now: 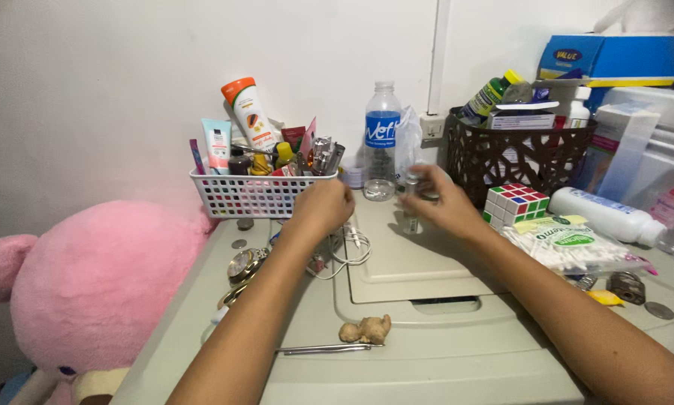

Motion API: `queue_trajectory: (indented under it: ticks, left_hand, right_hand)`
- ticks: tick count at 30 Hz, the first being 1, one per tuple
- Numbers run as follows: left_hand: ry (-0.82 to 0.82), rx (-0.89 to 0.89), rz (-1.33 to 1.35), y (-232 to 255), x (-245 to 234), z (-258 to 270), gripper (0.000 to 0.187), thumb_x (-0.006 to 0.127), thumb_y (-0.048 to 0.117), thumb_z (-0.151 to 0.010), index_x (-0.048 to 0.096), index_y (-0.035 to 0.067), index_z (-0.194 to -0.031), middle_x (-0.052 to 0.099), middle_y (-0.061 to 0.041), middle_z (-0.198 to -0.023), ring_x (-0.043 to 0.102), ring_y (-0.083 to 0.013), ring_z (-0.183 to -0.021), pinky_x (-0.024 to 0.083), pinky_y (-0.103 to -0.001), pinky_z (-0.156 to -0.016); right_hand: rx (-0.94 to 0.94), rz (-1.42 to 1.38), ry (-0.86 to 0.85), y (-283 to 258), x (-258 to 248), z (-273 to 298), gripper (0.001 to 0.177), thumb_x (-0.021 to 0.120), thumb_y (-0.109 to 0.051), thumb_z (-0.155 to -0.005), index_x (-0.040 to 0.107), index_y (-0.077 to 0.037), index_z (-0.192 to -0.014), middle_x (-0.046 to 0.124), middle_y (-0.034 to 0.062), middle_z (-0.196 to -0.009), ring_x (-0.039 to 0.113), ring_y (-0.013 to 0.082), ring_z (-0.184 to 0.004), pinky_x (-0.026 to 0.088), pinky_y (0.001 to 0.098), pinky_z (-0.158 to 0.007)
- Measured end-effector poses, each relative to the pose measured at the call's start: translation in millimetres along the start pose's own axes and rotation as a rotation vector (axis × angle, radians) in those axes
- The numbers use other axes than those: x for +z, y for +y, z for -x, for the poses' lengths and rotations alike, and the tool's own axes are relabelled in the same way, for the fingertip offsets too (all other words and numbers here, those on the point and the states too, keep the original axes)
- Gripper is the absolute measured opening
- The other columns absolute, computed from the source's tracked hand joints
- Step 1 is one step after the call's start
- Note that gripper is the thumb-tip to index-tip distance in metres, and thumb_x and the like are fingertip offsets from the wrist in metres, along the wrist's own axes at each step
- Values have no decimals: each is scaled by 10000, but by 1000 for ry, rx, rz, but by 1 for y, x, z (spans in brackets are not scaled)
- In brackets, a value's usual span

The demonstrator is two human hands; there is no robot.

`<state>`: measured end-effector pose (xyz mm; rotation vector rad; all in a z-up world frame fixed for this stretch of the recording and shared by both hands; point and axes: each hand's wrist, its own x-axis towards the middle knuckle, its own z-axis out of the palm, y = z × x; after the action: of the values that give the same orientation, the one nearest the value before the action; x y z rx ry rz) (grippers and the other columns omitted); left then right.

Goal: The person picks up a purple card and places it in a drawer, then retrieves a small case from a bag and untangles a pair of wired earphones on a dresser.

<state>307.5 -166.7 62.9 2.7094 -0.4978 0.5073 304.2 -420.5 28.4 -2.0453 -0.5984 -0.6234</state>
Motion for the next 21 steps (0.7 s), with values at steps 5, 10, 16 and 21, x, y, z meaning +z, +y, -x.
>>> queue_trajectory:
  ticks: [5, 10, 16, 21]
  left_hand:
    - [-396, -207, -8, -15, 6, 11, 381, 853, 361, -809, 770, 4, -910, 790, -169, -903, 804, -297, -831, 628, -415, -778]
    - [-277, -151, 261, -28, 33, -2, 221, 823, 81, -729, 757, 38, -936, 777, -147, -880, 765, -234, -812, 603, -368, -722]
    - [-376, 254, 903, -53, 48, -33, 235, 837, 154, -837, 779, 6, -1010, 770, -59, -874, 683, -94, -761, 507, -264, -661]
    - [-54, 150, 1013, -45, 26, -28, 250, 771, 213, -884, 735, 30, -1050, 723, -48, -862, 667, -109, -672, 537, -276, -585]
  right_hand:
    - [-282, 242, 273, -45, 7, 12, 255, 656, -109, -966, 631, -60, -1215, 672, 127, -1159, 687, 229, -1000, 568, 329, -831]
    - [-151, 180, 60, -71, 36, 29, 251, 608, -86, -924, 687, -79, -1163, 718, 93, -1069, 717, 195, -882, 566, 324, -720]
    - [66, -161, -170, -56, 48, 28, 288, 640, -225, -976, 646, -36, -1193, 717, 33, -974, 662, 100, -875, 533, 260, -748]
    - [255, -166, -223, -40, 33, 12, 269, 712, -280, -961, 715, -13, -1000, 674, 30, -727, 606, 120, -637, 487, 294, -621]
